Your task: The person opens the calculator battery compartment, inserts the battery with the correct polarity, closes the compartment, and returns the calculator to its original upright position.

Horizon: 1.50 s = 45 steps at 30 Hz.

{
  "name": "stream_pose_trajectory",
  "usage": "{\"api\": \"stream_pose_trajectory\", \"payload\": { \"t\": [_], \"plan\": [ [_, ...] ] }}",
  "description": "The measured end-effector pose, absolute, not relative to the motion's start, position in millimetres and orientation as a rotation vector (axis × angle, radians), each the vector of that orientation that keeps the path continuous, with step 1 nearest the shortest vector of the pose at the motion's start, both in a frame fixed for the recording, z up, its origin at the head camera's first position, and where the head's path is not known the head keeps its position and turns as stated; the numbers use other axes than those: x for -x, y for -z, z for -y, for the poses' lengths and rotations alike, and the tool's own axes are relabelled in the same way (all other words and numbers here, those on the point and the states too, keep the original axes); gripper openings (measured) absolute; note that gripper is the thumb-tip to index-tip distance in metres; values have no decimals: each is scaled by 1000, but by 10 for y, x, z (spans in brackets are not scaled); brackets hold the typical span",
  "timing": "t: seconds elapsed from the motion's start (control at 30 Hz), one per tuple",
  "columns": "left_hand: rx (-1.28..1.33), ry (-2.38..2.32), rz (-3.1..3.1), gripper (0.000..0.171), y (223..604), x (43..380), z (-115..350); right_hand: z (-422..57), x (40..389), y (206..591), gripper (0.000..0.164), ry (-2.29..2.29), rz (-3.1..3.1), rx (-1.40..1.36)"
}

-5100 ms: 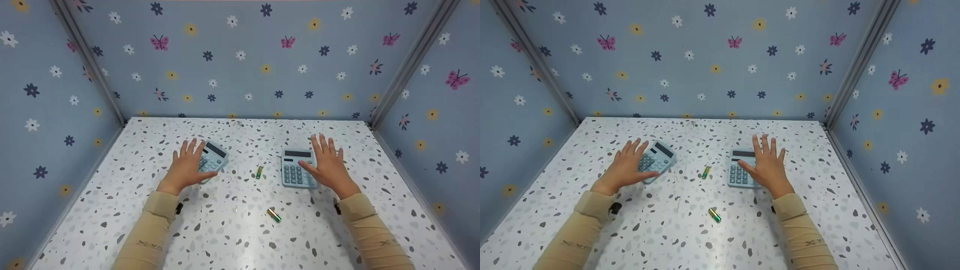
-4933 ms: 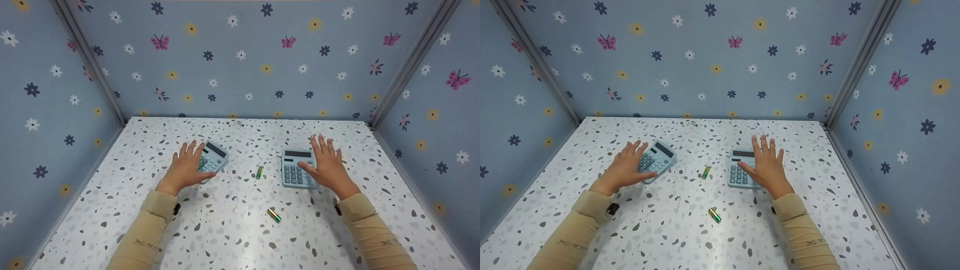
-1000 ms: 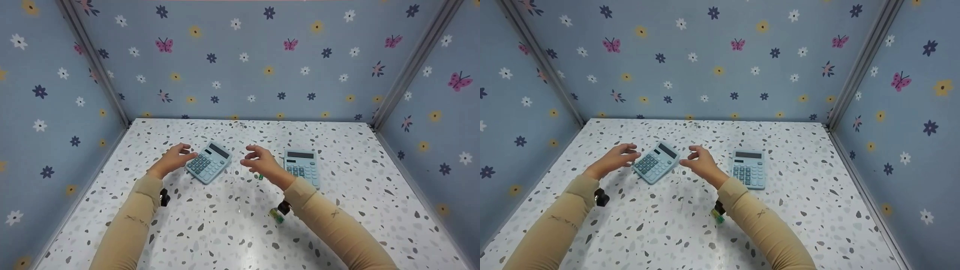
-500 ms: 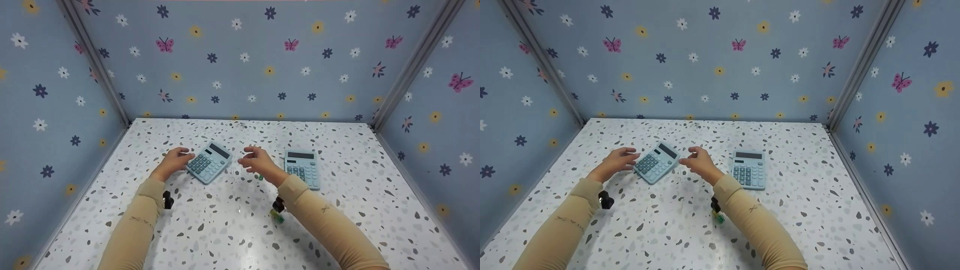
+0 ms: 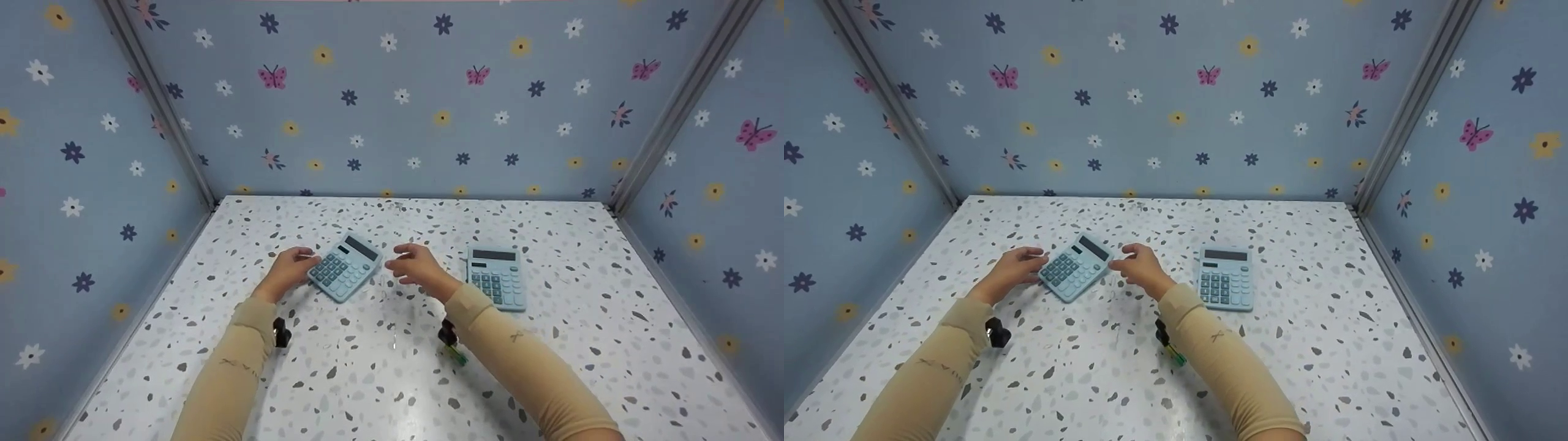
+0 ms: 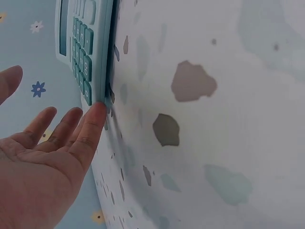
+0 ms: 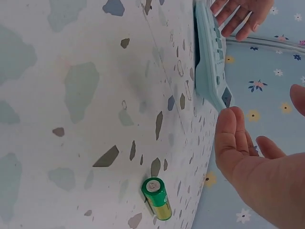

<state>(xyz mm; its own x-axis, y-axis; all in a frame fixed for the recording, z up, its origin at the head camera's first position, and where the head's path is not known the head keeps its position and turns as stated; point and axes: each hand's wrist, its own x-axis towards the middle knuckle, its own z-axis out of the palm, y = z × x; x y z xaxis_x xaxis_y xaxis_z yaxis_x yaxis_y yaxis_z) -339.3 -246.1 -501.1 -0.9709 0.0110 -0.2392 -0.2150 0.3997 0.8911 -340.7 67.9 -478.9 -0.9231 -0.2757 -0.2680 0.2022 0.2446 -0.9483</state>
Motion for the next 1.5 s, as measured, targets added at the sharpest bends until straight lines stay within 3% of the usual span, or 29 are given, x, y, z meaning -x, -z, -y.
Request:
{"api": "stream_pose_trajectory", "payload": {
  "t": [0.37, 1.0, 1.5],
  "plan": [
    [194, -1594, -2438, 65, 5112, 3392, 2438, -505, 3470, 4946, 58, 1704, -2160, -56],
    [81, -1402, -2533, 85, 5185, 3409, 2466, -276, 3561, 5079, 73, 1738, -2098, -64],
    [61, -1244, -2590, 90, 5173, 3430, 2463, -163, 3630, 5094, 61, 1744, -2085, -102]
  ]
}}
